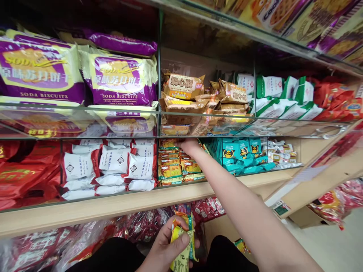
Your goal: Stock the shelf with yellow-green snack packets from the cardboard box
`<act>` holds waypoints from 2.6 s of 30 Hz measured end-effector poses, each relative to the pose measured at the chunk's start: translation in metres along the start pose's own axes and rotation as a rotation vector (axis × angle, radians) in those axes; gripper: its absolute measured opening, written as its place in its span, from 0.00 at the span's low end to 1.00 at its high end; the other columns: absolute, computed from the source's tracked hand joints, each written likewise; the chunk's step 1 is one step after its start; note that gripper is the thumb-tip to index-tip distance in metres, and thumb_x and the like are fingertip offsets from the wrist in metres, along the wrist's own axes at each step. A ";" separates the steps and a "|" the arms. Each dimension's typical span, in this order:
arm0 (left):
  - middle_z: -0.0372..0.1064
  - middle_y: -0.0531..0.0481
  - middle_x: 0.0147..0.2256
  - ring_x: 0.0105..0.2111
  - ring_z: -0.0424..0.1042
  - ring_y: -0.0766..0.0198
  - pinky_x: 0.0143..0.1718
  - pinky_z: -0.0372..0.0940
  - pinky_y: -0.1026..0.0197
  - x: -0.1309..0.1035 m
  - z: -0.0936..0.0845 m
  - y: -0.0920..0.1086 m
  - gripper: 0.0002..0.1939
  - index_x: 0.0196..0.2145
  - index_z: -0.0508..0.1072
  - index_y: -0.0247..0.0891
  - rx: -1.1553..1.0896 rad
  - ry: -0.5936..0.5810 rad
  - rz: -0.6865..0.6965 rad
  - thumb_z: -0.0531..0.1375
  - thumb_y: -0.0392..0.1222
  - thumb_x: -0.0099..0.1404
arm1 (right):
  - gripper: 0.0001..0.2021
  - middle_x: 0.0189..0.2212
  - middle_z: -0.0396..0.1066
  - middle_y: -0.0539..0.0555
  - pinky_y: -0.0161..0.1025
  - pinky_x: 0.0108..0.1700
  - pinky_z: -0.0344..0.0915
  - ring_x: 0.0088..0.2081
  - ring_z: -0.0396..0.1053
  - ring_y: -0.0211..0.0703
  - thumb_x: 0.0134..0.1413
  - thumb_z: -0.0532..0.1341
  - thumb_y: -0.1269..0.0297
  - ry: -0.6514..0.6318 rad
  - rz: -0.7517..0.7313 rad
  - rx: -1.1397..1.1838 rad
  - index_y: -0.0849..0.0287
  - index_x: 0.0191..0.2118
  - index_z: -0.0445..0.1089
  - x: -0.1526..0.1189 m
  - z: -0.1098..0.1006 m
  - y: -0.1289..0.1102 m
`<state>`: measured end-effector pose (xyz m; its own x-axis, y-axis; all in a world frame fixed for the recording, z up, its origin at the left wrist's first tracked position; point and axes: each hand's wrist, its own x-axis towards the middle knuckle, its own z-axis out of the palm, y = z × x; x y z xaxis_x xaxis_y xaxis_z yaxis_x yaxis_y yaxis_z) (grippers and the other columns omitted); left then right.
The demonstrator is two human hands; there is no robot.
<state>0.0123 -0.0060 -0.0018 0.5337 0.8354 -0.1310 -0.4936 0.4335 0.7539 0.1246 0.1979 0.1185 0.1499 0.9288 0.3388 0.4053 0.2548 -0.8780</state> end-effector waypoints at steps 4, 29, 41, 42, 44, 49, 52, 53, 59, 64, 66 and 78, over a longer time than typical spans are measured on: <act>0.65 0.58 0.22 0.22 0.72 0.65 0.21 0.63 0.66 0.002 0.002 -0.002 0.15 0.26 0.63 0.40 -0.094 0.039 0.045 0.66 0.46 0.48 | 0.15 0.26 0.71 0.51 0.43 0.35 0.68 0.31 0.69 0.44 0.24 0.69 0.71 0.016 0.126 0.210 0.59 0.25 0.65 -0.003 0.003 -0.003; 0.76 0.48 0.32 0.29 0.74 0.62 0.29 0.67 0.64 0.003 0.007 0.017 0.13 0.34 0.75 0.38 -0.148 0.385 0.120 0.66 0.44 0.50 | 0.11 0.32 0.68 0.49 0.32 0.40 0.63 0.37 0.64 0.35 0.44 0.66 0.61 -0.002 0.333 0.685 0.54 0.35 0.67 -0.208 -0.055 0.033; 0.77 0.48 0.34 0.37 0.74 0.57 0.42 0.65 0.57 0.011 0.005 0.014 0.11 0.38 0.76 0.41 -0.071 0.341 0.190 0.63 0.42 0.55 | 0.19 0.26 0.66 0.46 0.35 0.32 0.61 0.28 0.65 0.37 0.45 0.65 0.63 -0.292 0.365 0.569 0.52 0.44 0.61 -0.212 -0.071 0.040; 0.77 0.49 0.34 0.37 0.74 0.57 0.43 0.65 0.56 0.011 0.003 0.013 0.10 0.37 0.76 0.41 -0.047 0.306 0.201 0.62 0.43 0.55 | 0.20 0.24 0.65 0.45 0.34 0.30 0.60 0.27 0.64 0.36 0.44 0.65 0.63 -0.312 0.364 0.556 0.52 0.44 0.61 -0.211 -0.076 0.041; 0.77 0.48 0.34 0.38 0.73 0.56 0.44 0.63 0.56 0.009 0.001 0.012 0.09 0.34 0.77 0.41 0.016 0.246 0.236 0.63 0.44 0.54 | 0.19 0.23 0.65 0.45 0.34 0.30 0.60 0.26 0.64 0.36 0.42 0.66 0.64 -0.349 0.357 0.523 0.52 0.43 0.63 -0.209 -0.083 0.042; 0.76 0.48 0.35 0.39 0.71 0.55 0.45 0.62 0.54 0.007 -0.004 0.008 0.08 0.32 0.77 0.41 0.125 0.244 0.310 0.64 0.43 0.52 | 0.16 0.33 0.71 0.51 0.41 0.41 0.65 0.36 0.69 0.43 0.38 0.68 0.60 -0.310 0.397 0.556 0.51 0.38 0.69 -0.216 -0.074 0.033; 0.76 0.47 0.36 0.39 0.71 0.54 0.46 0.61 0.53 0.007 -0.009 0.004 0.10 0.33 0.77 0.41 0.122 0.238 0.318 0.64 0.44 0.52 | 0.15 0.37 0.73 0.52 0.43 0.44 0.65 0.40 0.69 0.46 0.40 0.67 0.59 -0.272 0.397 0.557 0.51 0.38 0.69 -0.222 -0.062 0.025; 0.76 0.47 0.36 0.40 0.70 0.54 0.45 0.61 0.53 0.007 -0.010 0.003 0.11 0.34 0.77 0.41 0.118 0.240 0.333 0.64 0.45 0.51 | 0.14 0.37 0.73 0.52 0.42 0.44 0.66 0.41 0.70 0.46 0.40 0.66 0.59 -0.253 0.385 0.551 0.51 0.38 0.70 -0.221 -0.061 0.022; 0.74 0.47 0.33 0.36 0.70 0.56 0.38 0.63 0.59 0.005 -0.015 0.005 0.14 0.32 0.77 0.39 0.233 0.381 0.342 0.64 0.49 0.50 | 0.18 0.35 0.74 0.51 0.40 0.39 0.67 0.37 0.71 0.44 0.36 0.69 0.62 0.041 0.190 0.392 0.53 0.37 0.67 -0.161 -0.069 0.004; 0.73 0.47 0.33 0.36 0.69 0.57 0.40 0.62 0.59 0.005 -0.008 0.011 0.12 0.30 0.77 0.40 0.284 0.376 0.316 0.65 0.49 0.48 | 0.18 0.33 0.74 0.54 0.46 0.40 0.66 0.37 0.71 0.50 0.32 0.68 0.66 0.023 -0.037 0.134 0.55 0.34 0.66 -0.068 -0.042 -0.009; 0.73 0.47 0.32 0.35 0.69 0.57 0.39 0.62 0.59 0.006 -0.006 0.011 0.12 0.29 0.77 0.39 0.279 0.385 0.315 0.66 0.49 0.48 | 0.18 0.34 0.74 0.55 0.46 0.42 0.65 0.39 0.70 0.51 0.30 0.69 0.67 0.039 -0.053 0.052 0.56 0.34 0.68 -0.040 -0.022 -0.010; 0.70 0.52 0.25 0.23 0.65 0.67 0.28 0.60 0.64 0.010 -0.002 0.004 0.13 0.25 0.76 0.39 0.138 0.428 0.326 0.68 0.50 0.43 | 0.14 0.33 0.73 0.58 0.54 0.51 0.55 0.45 0.65 0.61 0.21 0.69 0.74 0.030 0.026 -0.109 0.56 0.20 0.67 -0.007 0.006 -0.005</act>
<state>0.0150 0.0046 -0.0015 0.0274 0.9941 -0.1046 -0.4766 0.1050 0.8728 0.1160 0.1913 0.1185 0.1878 0.9260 0.3275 0.4964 0.1982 -0.8452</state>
